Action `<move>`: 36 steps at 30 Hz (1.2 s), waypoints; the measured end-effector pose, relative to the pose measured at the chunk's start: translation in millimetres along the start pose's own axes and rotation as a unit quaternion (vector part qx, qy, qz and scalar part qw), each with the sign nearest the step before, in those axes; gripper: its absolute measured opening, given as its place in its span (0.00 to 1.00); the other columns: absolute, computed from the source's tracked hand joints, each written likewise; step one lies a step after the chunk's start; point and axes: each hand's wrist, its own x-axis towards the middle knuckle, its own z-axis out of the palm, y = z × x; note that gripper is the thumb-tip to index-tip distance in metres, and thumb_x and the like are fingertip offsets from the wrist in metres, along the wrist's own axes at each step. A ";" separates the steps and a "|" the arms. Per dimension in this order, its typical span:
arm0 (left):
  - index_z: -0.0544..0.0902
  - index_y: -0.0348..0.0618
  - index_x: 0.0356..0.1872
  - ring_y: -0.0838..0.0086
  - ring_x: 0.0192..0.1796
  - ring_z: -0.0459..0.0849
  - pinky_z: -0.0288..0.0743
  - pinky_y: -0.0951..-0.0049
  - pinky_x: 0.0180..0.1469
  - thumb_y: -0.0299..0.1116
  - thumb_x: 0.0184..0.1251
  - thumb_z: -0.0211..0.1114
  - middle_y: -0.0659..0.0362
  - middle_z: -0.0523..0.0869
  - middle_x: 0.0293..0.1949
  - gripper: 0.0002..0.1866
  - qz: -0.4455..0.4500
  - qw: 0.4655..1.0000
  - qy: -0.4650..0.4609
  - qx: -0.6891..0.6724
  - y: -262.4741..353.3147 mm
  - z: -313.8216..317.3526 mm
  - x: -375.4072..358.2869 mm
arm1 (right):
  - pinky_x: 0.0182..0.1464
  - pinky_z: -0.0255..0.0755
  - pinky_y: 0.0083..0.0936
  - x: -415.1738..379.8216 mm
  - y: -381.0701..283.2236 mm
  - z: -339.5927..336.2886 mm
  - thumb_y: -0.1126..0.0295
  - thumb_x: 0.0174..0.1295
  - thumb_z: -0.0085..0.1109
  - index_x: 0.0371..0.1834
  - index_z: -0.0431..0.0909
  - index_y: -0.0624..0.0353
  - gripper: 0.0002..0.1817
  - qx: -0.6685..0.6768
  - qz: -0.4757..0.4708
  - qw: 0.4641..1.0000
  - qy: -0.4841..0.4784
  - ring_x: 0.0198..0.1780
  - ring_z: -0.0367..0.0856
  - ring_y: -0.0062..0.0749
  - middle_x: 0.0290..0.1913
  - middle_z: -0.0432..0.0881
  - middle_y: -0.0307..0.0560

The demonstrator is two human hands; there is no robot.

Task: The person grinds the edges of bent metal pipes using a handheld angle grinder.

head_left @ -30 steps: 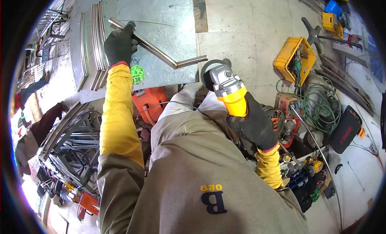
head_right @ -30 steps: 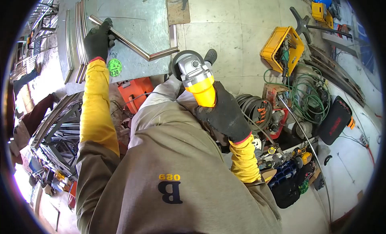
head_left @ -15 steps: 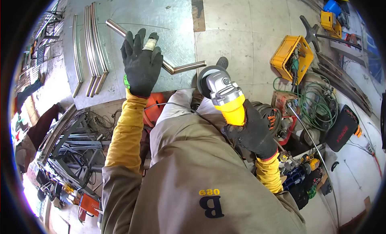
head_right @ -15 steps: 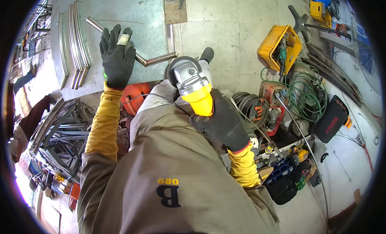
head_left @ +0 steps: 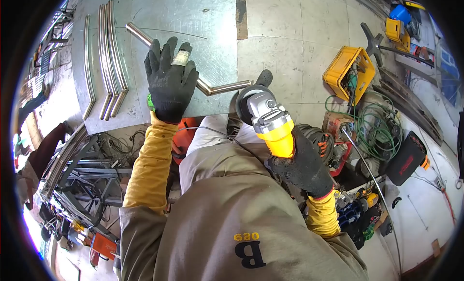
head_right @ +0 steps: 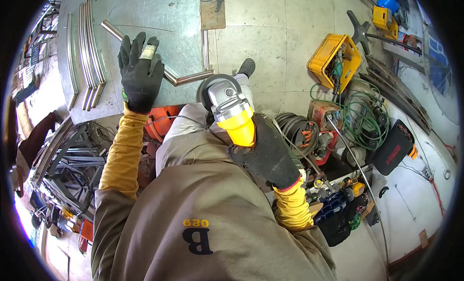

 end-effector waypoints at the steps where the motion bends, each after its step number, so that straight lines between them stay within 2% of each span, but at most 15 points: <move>1: 0.91 0.47 0.66 0.34 0.80 0.73 0.68 0.35 0.79 0.34 0.66 0.76 0.46 0.83 0.74 0.26 0.000 1.000 -0.001 0.000 1.4 -1.0 -0.3 | 0.56 0.80 0.48 0.0 -1.3 -1.1 0.62 0.58 0.84 0.65 0.79 0.61 0.33 0.001 -0.012 1.000 -0.001 0.51 0.87 0.61 0.50 0.87 0.59; 5: 0.91 0.47 0.66 0.34 0.80 0.73 0.68 0.35 0.79 0.34 0.66 0.77 0.46 0.83 0.74 0.26 0.004 1.000 0.002 -0.003 0.3 -0.8 -0.7 | 0.57 0.80 0.48 1.5 -6.4 -3.4 0.64 0.59 0.83 0.66 0.79 0.61 0.33 -0.012 -0.016 1.000 -0.005 0.51 0.86 0.58 0.51 0.86 0.58; 7: 0.91 0.47 0.66 0.34 0.80 0.73 0.68 0.35 0.79 0.34 0.66 0.77 0.46 0.83 0.74 0.26 0.000 1.000 -0.003 0.000 0.6 -2.4 0.4 | 0.65 0.83 0.40 2.4 -9.7 -7.8 0.66 0.67 0.80 0.80 0.72 0.65 0.40 -0.051 -0.014 0.998 -0.037 0.62 0.91 0.47 0.63 0.88 0.58; 11: 0.90 0.47 0.67 0.34 0.80 0.73 0.67 0.35 0.79 0.34 0.66 0.77 0.47 0.83 0.75 0.26 -0.006 1.000 -0.006 0.003 0.3 -1.2 -0.1 | 0.64 0.83 0.40 5.7 -5.9 -8.3 0.66 0.67 0.79 0.80 0.72 0.65 0.40 -0.052 0.000 0.997 -0.063 0.61 0.91 0.48 0.63 0.88 0.58; 13: 0.90 0.48 0.68 0.34 0.80 0.72 0.67 0.35 0.80 0.34 0.66 0.77 0.47 0.83 0.75 0.26 -0.005 1.000 -0.005 0.000 -1.3 0.4 -0.5 | 0.58 0.80 0.44 1.8 -9.6 -4.1 0.64 0.59 0.83 0.65 0.80 0.60 0.32 -0.007 -0.005 1.000 -0.004 0.52 0.87 0.54 0.53 0.88 0.57; 20: 0.91 0.48 0.67 0.35 0.81 0.72 0.67 0.35 0.80 0.34 0.66 0.77 0.47 0.83 0.75 0.26 -0.002 1.000 0.006 -0.011 -0.9 0.6 -0.3 | 0.58 0.81 0.44 -0.7 -3.9 -4.9 0.64 0.58 0.84 0.65 0.80 0.62 0.33 0.001 0.022 1.000 -0.017 0.51 0.87 0.51 0.51 0.88 0.57; 22: 0.91 0.49 0.66 0.35 0.81 0.72 0.67 0.35 0.80 0.34 0.66 0.77 0.47 0.83 0.75 0.26 0.001 1.000 0.006 -0.006 -1.1 0.5 -2.1 | 0.62 0.83 0.40 2.2 -1.6 -8.5 0.64 0.67 0.81 0.79 0.72 0.64 0.40 0.004 -0.004 0.999 -0.052 0.56 0.90 0.45 0.60 0.89 0.54; 24: 0.91 0.49 0.66 0.35 0.81 0.72 0.67 0.35 0.81 0.34 0.66 0.77 0.48 0.83 0.75 0.25 0.003 1.000 0.005 -0.001 0.2 -0.5 -2.7 | 0.62 0.83 0.40 3.9 -1.9 -8.5 0.64 0.66 0.81 0.79 0.72 0.64 0.40 -0.006 0.000 0.999 -0.054 0.56 0.90 0.45 0.60 0.89 0.54; 26: 0.89 0.48 0.70 0.35 0.85 0.69 0.63 0.37 0.85 0.32 0.73 0.72 0.46 0.82 0.78 0.24 -0.024 0.999 -0.023 0.000 2.6 -3.3 -2.0 | 0.63 0.83 0.40 3.4 -2.1 -8.4 0.64 0.66 0.81 0.80 0.72 0.64 0.41 -0.016 0.004 0.998 -0.056 0.56 0.90 0.44 0.60 0.89 0.53; 31: 0.89 0.49 0.71 0.35 0.85 0.69 0.62 0.37 0.85 0.32 0.74 0.71 0.46 0.82 0.78 0.24 -0.021 1.000 -0.018 -0.007 2.0 -0.5 -0.9 | 0.62 0.83 0.39 -3.3 2.5 -6.1 0.65 0.64 0.83 0.80 0.72 0.64 0.42 -0.054 -0.009 0.998 -0.043 0.57 0.90 0.41 0.61 0.89 0.52; 32: 0.89 0.49 0.71 0.36 0.85 0.68 0.62 0.37 0.85 0.33 0.75 0.71 0.46 0.82 0.78 0.24 -0.019 1.000 -0.016 -0.011 1.0 -0.6 -1.3 | 0.62 0.83 0.39 -2.5 2.8 -4.2 0.65 0.64 0.83 0.80 0.72 0.64 0.42 -0.054 -0.009 0.998 -0.043 0.57 0.90 0.41 0.61 0.89 0.52; 34: 0.89 0.49 0.71 0.36 0.86 0.68 0.61 0.37 0.86 0.33 0.75 0.70 0.47 0.82 0.78 0.24 -0.026 0.999 -0.025 -0.003 2.8 -3.0 -0.8 | 0.57 0.81 0.45 -3.0 3.3 -0.9 0.64 0.60 0.82 0.66 0.78 0.62 0.33 0.035 0.003 0.999 -0.007 0.52 0.88 0.57 0.51 0.88 0.60; 36: 0.89 0.49 0.71 0.36 0.86 0.67 0.61 0.37 0.86 0.33 0.76 0.70 0.47 0.82 0.78 0.24 -0.032 0.999 -0.033 0.003 5.2 -3.8 -0.5 | 0.56 0.81 0.45 -0.4 4.8 -2.5 0.64 0.60 0.82 0.66 0.78 0.62 0.33 0.016 0.011 1.000 -0.014 0.51 0.88 0.58 0.51 0.88 0.60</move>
